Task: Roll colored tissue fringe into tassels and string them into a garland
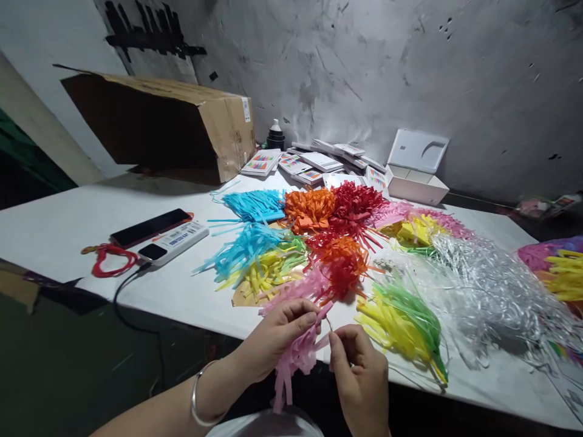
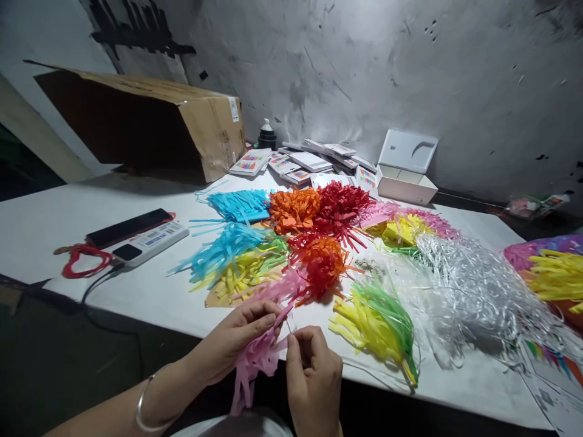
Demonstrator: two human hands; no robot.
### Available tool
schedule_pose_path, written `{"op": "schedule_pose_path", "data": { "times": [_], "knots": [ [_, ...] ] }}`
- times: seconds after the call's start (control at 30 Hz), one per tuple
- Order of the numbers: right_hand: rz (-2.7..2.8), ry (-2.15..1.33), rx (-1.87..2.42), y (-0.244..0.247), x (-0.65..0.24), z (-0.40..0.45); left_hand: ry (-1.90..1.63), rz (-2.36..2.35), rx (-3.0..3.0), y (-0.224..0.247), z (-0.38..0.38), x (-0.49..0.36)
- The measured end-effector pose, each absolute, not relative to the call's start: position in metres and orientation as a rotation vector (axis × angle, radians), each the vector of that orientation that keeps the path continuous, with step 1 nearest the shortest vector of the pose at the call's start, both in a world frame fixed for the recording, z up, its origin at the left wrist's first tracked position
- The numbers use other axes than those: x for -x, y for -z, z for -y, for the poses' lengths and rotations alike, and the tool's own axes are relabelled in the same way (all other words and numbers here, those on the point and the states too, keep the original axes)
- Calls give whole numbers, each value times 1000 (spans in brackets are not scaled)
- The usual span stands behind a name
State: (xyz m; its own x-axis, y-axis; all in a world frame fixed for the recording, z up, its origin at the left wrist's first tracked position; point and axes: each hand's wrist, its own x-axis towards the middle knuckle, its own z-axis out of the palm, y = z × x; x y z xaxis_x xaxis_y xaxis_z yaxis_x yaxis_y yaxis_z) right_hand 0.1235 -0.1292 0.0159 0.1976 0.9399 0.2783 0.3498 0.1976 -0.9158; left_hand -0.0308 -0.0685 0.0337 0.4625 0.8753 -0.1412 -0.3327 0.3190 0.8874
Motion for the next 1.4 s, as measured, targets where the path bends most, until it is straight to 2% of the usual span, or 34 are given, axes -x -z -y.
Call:
{"op": "schedule_pose_path", "data": {
  "times": [1.17,1.4],
  "knots": [
    [1233,-809,1351,-14,-125,133,-867,-662,-843,-26,71,27],
    [1484,-570,1407,-17,-133,131,-851,-828,-1335,-30,70,33]
  ]
}}
